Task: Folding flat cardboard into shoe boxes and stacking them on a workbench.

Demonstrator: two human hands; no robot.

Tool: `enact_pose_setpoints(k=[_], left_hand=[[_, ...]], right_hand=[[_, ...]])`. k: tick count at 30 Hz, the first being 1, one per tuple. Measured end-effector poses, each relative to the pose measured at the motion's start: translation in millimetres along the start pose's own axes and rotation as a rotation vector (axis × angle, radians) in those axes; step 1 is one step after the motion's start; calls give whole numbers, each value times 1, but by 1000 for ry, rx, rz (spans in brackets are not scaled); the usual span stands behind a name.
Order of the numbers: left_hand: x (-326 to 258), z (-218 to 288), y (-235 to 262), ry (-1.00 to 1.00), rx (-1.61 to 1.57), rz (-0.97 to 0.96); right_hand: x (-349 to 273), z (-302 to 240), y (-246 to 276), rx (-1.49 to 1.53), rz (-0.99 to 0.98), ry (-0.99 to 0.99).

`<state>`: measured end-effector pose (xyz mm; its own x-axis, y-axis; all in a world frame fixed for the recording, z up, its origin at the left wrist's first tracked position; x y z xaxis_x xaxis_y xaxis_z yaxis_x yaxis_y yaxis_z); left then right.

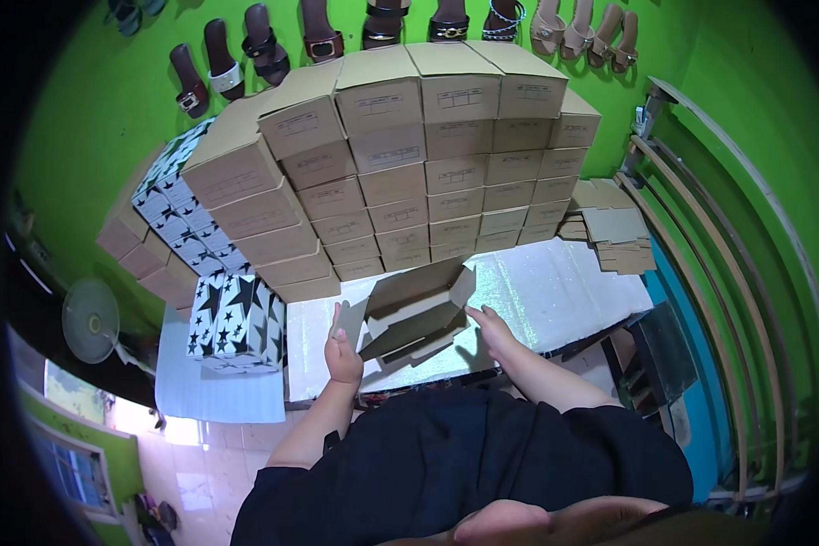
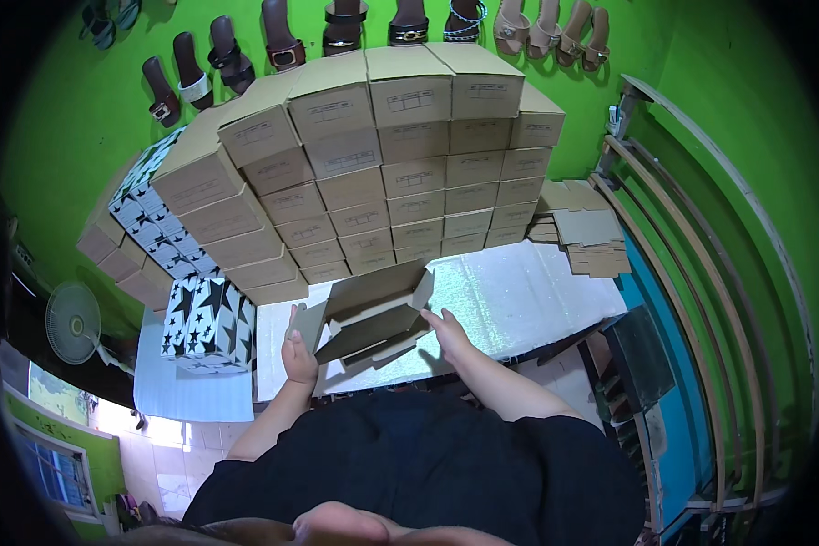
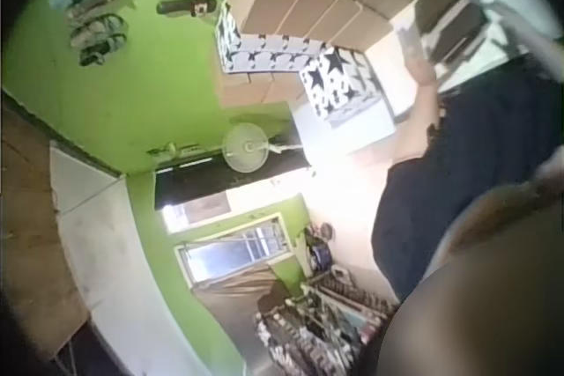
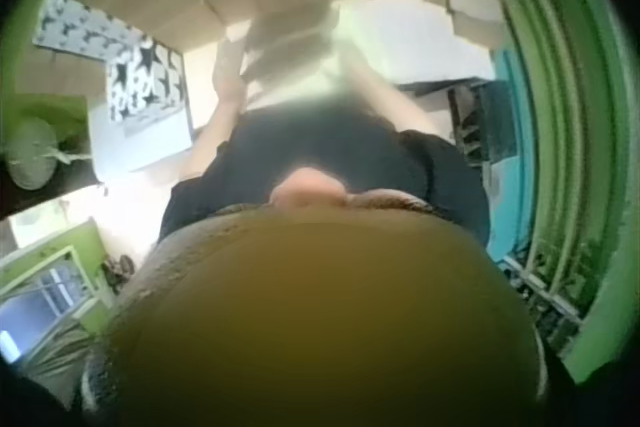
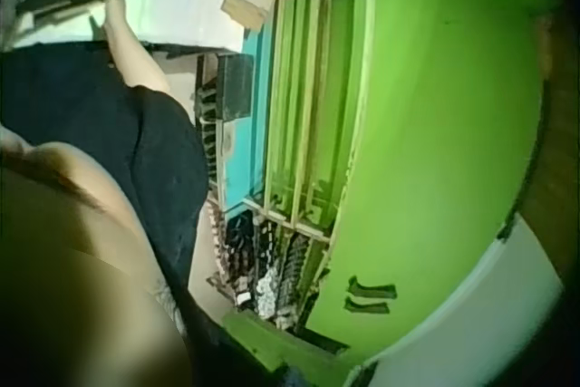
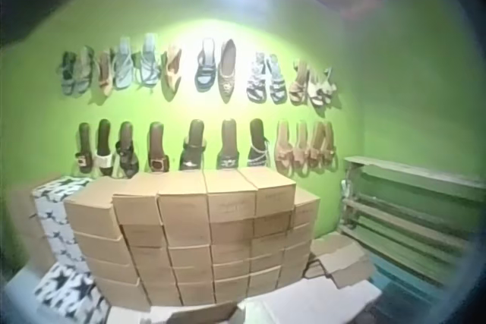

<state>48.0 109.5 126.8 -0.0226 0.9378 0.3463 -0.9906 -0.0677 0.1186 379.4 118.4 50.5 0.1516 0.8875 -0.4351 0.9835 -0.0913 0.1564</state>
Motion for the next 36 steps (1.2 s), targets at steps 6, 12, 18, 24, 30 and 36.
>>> enact_pose_setpoints(k=[6,12,18,24,30,36], left_hand=[[10,-12,-38,9,74,-37],[16,-27,-66,23,154,-40],[29,-45,-89,58,223,-29],[14,-71,-100,183,267,-49],[2,-101,-87,393,167,28],[-28,-161,-51,578,39,398]], right_hand=[[38,-26,41,-452,55,171],[58,-42,69,-901,137,235],[54,-63,83,-1130,107,335],[69,-27,83,-1080,47,330],[78,-6,111,-702,170,315],[83,20,125,-550,209,245]])
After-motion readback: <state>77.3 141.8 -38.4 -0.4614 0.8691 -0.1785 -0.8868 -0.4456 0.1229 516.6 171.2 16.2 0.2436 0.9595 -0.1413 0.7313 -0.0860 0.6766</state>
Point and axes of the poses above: each hand's wrist, its own x-axis towards the middle knuckle, its own y-axis out of the back of the hand, z = x × y, the point moved 8 cm from there along x, towards the middle knuckle, and after that the axes turned 13 degrees about -x, right-handed, at the moved point
